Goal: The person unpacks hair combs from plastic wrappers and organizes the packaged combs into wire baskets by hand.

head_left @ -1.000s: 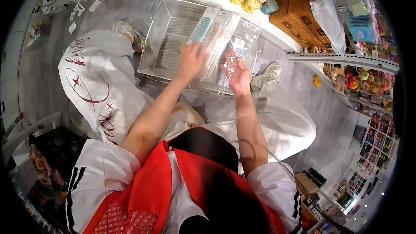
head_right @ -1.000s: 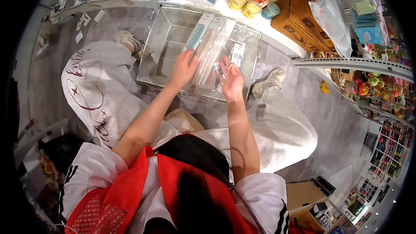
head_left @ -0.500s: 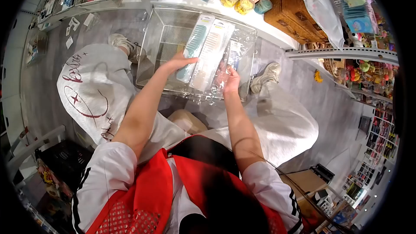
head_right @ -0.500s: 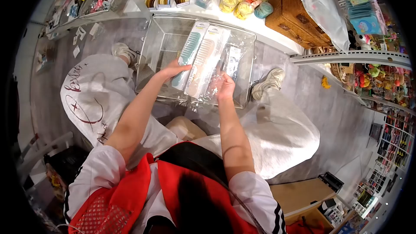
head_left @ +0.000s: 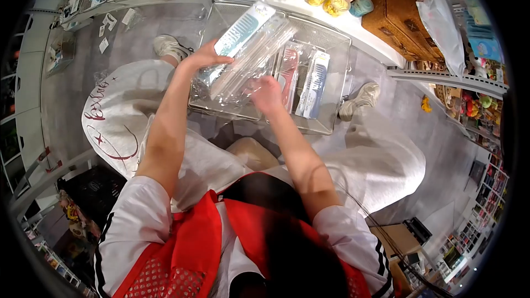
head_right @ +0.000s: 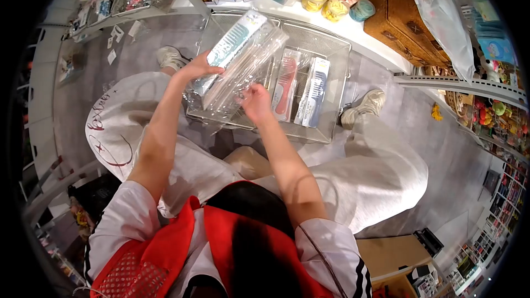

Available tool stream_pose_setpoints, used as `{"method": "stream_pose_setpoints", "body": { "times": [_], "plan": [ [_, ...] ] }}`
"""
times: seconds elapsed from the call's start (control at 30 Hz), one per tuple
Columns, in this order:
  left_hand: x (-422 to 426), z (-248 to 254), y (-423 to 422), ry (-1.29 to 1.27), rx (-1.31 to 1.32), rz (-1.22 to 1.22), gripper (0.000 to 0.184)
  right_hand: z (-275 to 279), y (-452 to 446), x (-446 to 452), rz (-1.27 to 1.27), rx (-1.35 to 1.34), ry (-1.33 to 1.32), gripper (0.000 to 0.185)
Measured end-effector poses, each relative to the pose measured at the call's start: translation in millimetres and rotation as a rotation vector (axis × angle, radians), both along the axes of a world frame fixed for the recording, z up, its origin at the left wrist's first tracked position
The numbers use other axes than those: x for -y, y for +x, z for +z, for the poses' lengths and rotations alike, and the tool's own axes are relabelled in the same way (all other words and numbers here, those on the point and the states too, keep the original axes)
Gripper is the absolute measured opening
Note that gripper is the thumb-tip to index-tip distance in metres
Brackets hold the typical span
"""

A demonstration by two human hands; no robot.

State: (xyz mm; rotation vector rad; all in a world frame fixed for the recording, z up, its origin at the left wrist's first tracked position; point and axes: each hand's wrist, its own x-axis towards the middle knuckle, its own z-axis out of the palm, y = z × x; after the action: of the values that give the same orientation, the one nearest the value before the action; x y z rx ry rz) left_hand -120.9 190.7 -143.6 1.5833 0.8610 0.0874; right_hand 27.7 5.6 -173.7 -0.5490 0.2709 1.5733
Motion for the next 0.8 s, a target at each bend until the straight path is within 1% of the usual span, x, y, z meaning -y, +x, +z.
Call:
{"method": "stream_pose_setpoints", "body": {
  "times": [0.07, 0.1, 0.13, 0.17, 0.2, 0.27, 0.3, 0.4, 0.43, 0.5, 0.53, 0.57, 0.67, 0.7, 0.8],
  "plan": [
    [-15, -34, -20, 0.074, -0.180, -0.086, 0.068, 13, -20, 1, -0.010, 0.070, -0.090, 0.011],
    [-3, 7, -11, 0.138, -0.290, -0.157, 0.071, 17, -29, 2, -0.008, 0.083, -0.123, 0.010],
    [-4, -10, -14, 0.083, -0.240, -0.168, 0.069, 18, -33, 2, -0.005, 0.095, -0.159, 0.010],
    [-8, -26, -18, 0.041, -0.198, -0.165, 0.071, -2, -38, 3, 0.021, 0.088, -0.190, 0.004],
    [-7, -29, -17, -0.005, -0.156, -0.160, 0.072, -7, -39, 0, 0.017, 0.096, -0.171, 0.004],
    [-8, -36, -10, 0.021, -0.152, -0.108, 0.072, -19, -39, -3, 0.014, 0.109, -0.144, 0.004],
    [-5, -39, -8, 0.030, -0.152, -0.081, 0.072, 0, -37, -13, 0.039, 0.146, -0.159, 0.005],
    [14, -50, -5, 0.102, -0.165, 0.103, 0.072, -29, -36, -22, 0.033, 0.240, -0.230, 0.008],
    [20, -47, -6, 0.065, -0.112, 0.105, 0.071, -34, -34, -23, 0.054, 0.262, -0.269, 0.011],
    [30, -78, -13, -0.023, -0.171, 0.224, 0.072, -44, -25, -21, 0.213, 0.502, -0.295, 0.012],
    [35, -84, -14, -0.070, -0.202, 0.280, 0.073, -33, -23, -25, 0.290, 0.620, -0.308, 0.013],
    [43, -88, -19, -0.103, -0.251, 0.365, 0.070, -23, -24, -34, 0.162, 0.407, -0.439, 0.014],
    [63, -102, -29, -0.268, -0.114, 0.604, 0.067, -8, -12, -52, 0.208, 0.426, -0.432, 0.013],
    [63, -105, -27, -0.243, -0.182, 0.605, 0.069, -34, -5, -55, 0.269, 0.468, -0.401, 0.017],
    [77, -145, -14, 0.309, -0.283, 0.519, 0.076, -53, 9, -62, 0.240, 1.035, -0.426, 0.019]
  ]
}}
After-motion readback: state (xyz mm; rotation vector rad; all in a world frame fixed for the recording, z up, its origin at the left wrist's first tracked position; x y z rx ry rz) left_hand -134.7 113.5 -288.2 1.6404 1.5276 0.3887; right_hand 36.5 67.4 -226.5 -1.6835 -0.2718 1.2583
